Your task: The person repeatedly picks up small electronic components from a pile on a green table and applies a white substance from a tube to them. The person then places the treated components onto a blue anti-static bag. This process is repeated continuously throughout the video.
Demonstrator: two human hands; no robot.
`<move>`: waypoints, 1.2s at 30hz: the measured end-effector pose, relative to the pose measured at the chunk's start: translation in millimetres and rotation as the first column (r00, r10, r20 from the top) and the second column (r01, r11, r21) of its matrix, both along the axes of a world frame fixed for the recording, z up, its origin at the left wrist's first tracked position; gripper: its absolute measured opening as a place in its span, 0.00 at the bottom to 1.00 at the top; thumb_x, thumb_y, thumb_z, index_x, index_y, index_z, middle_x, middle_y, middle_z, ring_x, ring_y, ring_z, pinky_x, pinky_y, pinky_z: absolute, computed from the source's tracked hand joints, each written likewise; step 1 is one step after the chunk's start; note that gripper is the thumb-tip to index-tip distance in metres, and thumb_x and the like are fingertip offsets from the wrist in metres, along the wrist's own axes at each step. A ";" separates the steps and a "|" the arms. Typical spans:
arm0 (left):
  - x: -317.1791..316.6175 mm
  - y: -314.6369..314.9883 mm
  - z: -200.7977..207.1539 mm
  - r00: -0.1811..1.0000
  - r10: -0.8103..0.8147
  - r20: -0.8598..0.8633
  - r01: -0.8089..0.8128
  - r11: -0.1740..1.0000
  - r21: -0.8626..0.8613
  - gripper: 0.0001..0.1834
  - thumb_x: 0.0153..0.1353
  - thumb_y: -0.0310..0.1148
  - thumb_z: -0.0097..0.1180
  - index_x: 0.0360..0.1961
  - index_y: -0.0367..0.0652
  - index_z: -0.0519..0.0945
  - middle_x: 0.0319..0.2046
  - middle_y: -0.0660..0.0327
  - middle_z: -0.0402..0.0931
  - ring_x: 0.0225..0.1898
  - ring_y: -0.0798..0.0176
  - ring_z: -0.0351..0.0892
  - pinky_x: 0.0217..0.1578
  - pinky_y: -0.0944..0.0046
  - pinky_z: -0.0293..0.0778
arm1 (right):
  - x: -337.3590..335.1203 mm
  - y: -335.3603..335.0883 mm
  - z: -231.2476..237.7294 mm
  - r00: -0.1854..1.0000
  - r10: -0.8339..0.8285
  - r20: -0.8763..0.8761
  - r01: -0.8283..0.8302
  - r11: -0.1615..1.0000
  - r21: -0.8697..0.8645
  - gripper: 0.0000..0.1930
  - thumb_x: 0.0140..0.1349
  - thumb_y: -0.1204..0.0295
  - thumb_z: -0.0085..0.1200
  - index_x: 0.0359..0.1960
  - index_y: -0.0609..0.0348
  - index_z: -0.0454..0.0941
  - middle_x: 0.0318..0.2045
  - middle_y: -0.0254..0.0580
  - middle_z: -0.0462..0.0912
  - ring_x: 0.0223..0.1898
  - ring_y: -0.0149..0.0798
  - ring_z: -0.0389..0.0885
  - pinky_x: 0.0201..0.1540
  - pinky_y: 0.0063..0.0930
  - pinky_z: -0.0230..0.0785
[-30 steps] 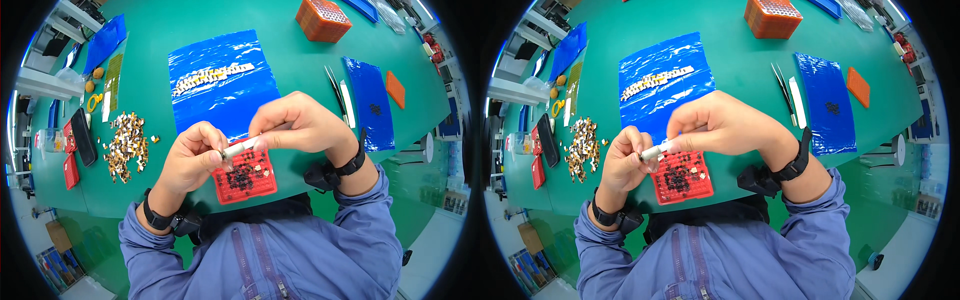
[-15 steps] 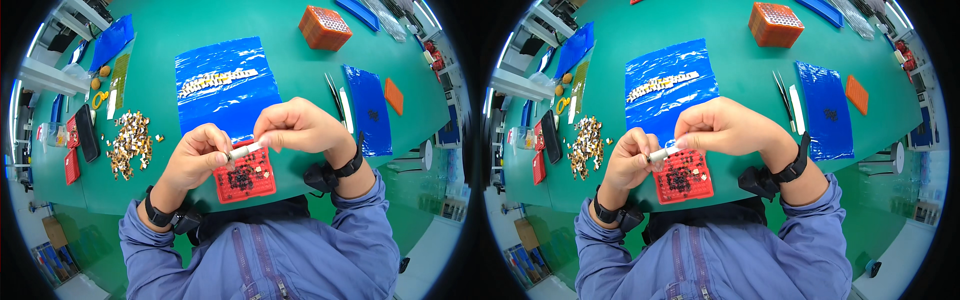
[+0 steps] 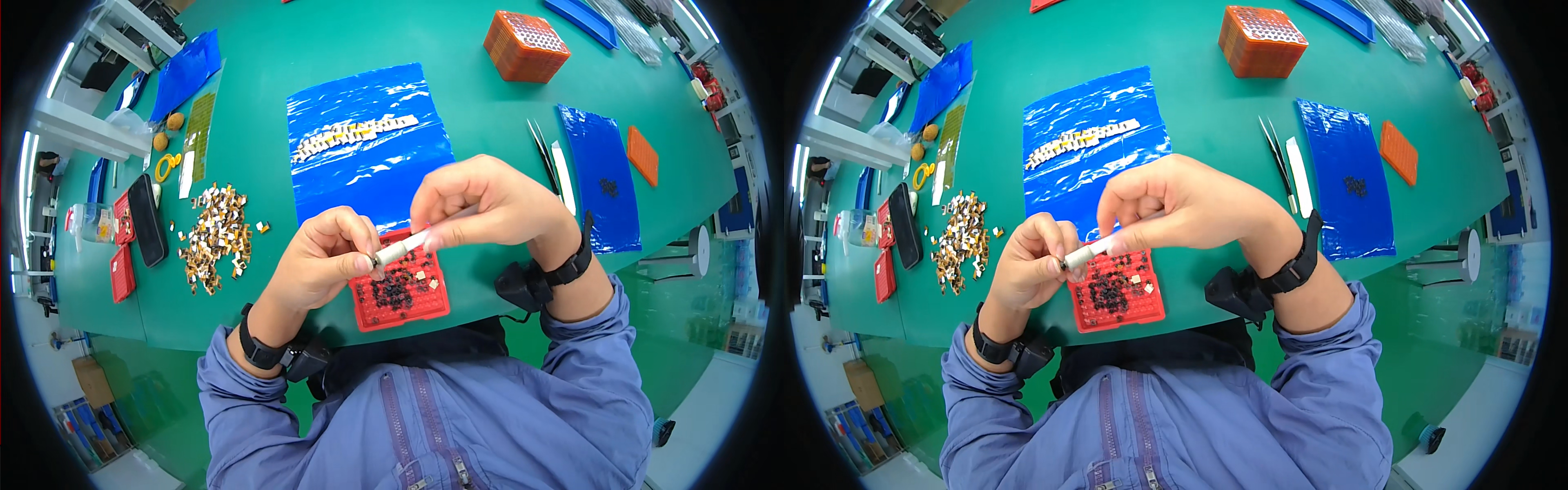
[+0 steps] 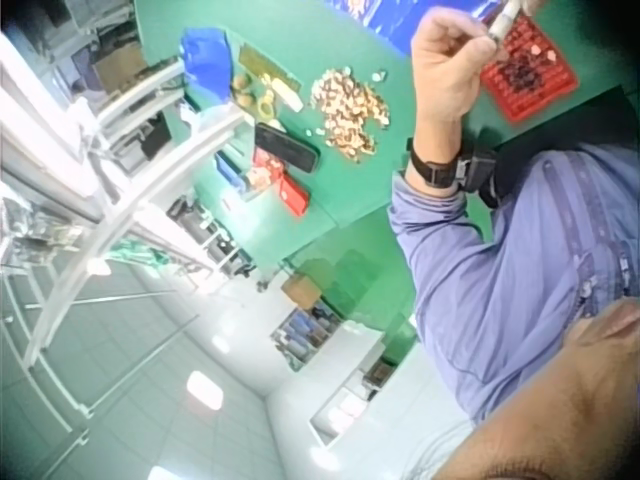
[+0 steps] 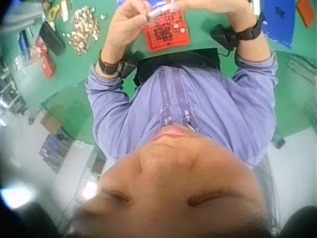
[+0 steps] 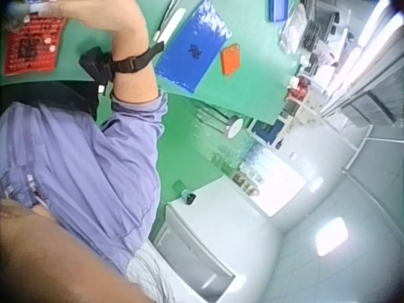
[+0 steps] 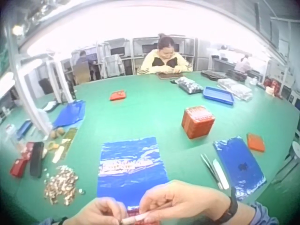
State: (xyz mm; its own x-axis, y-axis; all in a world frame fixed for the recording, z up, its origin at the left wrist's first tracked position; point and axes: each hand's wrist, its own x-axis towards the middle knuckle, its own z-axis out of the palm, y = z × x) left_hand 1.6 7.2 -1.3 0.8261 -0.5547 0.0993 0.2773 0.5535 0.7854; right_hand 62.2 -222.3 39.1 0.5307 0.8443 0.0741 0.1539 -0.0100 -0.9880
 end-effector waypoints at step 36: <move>18.1 11.8 49.6 0.948 0.149 0.279 -0.305 0.669 0.678 0.04 0.56 0.22 0.54 0.33 0.36 0.74 0.27 0.64 0.75 0.28 0.73 0.73 0.30 0.74 0.70 | 40.5 -9.7 -28.9 0.882 -0.455 -0.121 0.465 0.882 0.071 0.08 0.59 0.67 0.55 0.29 0.59 0.78 0.19 0.26 0.72 0.20 0.17 0.64 0.20 0.12 0.53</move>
